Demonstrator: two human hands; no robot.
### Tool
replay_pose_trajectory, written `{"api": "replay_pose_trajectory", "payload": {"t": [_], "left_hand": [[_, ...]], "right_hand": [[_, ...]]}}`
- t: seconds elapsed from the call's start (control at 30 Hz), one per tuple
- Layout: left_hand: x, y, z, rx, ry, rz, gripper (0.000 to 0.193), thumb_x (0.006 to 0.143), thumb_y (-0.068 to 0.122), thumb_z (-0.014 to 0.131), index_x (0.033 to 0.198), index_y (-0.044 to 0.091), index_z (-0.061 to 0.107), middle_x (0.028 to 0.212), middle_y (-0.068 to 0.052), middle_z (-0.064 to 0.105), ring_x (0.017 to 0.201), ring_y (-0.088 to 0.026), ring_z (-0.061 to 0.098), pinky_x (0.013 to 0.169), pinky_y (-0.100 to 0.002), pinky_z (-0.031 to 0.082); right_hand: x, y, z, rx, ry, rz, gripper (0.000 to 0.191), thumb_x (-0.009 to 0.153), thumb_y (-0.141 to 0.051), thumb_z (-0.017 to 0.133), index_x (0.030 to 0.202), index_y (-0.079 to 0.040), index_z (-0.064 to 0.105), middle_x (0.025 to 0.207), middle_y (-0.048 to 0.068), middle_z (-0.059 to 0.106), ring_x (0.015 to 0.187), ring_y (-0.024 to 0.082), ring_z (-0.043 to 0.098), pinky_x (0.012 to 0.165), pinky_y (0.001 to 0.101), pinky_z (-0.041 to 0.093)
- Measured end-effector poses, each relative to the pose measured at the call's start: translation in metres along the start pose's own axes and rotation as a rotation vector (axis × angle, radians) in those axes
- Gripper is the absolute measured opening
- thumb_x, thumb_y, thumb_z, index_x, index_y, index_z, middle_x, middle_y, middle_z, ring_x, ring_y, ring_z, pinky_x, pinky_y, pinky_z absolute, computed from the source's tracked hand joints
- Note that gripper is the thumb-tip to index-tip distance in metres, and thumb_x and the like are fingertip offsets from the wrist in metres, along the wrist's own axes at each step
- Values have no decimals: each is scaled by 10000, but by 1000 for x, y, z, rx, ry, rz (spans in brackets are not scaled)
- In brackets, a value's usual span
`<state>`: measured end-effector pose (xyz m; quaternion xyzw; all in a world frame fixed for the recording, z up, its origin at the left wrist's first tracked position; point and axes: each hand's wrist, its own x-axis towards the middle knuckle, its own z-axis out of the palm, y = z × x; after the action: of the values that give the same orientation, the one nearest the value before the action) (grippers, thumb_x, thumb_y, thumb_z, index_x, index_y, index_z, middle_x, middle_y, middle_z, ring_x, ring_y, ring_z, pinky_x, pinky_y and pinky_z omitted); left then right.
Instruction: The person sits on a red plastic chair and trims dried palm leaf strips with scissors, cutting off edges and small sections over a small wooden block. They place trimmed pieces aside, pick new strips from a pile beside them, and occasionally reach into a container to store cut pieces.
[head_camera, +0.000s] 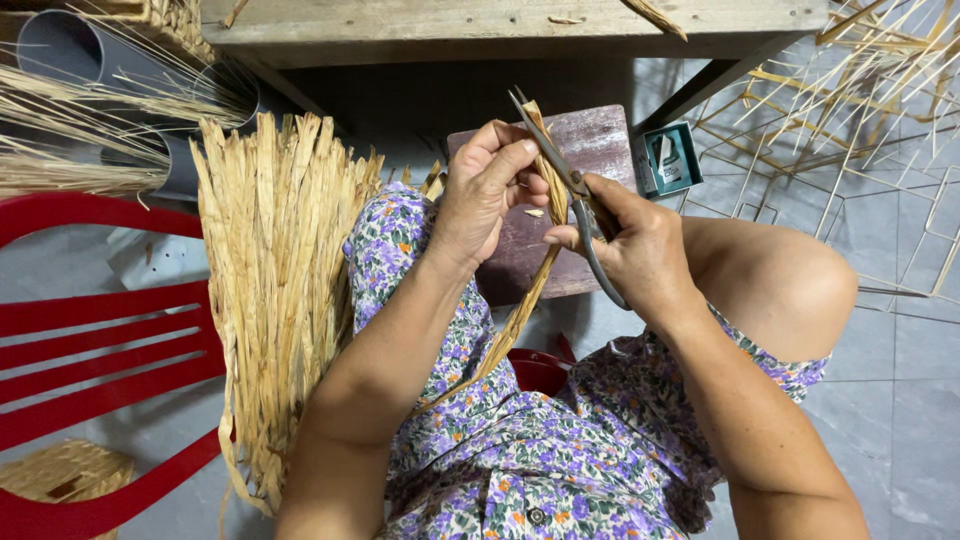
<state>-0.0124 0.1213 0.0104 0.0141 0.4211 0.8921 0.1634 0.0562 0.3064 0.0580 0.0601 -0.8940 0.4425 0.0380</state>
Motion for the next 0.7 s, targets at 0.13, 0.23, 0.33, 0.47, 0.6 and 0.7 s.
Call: {"api": "replay_pose_trajectory", "payload": {"t": [0.13,0.23,0.33,0.47,0.6,0.7], "left_hand": [[0,0,-1,16,-5,13,117,1029,160,637,988,62,589,901,-45,698,729,-76,687,645,-246,611],[1,1,-2,19,-8,8,118,1023,166,644,990,66,590,890,-38,690,723,-77,687,641,-244,608],[1,2,-3,59,0,9,127,1030,166,651,988,61,593,883,-46,693,721,-73,682,645,-237,604],[0,1,-3,89,14,-3,125,1029,166,644,994,57,594,881,-49,700,705,-68,672,633,-234,596],[0,1,-3,70,3,29,111,1036,167,627,1028,63,592,892,-41,688,714,-66,666,639,-243,598],[0,3,-4,65,4,49,100,1037,153,617,1046,58,588,911,-44,690,721,-64,657,648,-246,598]], "right_hand": [[-1,1,1,24,-18,35,590,792,-300,905,1256,-4,693,865,86,755,755,72,661,676,250,550],[1,0,2,53,-55,122,537,800,-295,896,1239,-39,722,796,57,734,709,64,619,640,245,528],[5,-2,3,151,-84,202,494,816,-293,881,1219,-57,723,792,11,723,723,43,619,659,224,524],[6,-6,2,220,-135,260,475,808,-288,875,1195,-62,717,780,-1,669,723,54,573,649,235,490],[5,-11,-2,165,-124,203,566,789,-333,882,1241,-63,676,828,10,665,771,79,588,697,246,501],[5,-14,-6,93,-128,122,623,780,-367,890,1262,-53,650,921,40,663,811,123,616,728,269,513]]}}
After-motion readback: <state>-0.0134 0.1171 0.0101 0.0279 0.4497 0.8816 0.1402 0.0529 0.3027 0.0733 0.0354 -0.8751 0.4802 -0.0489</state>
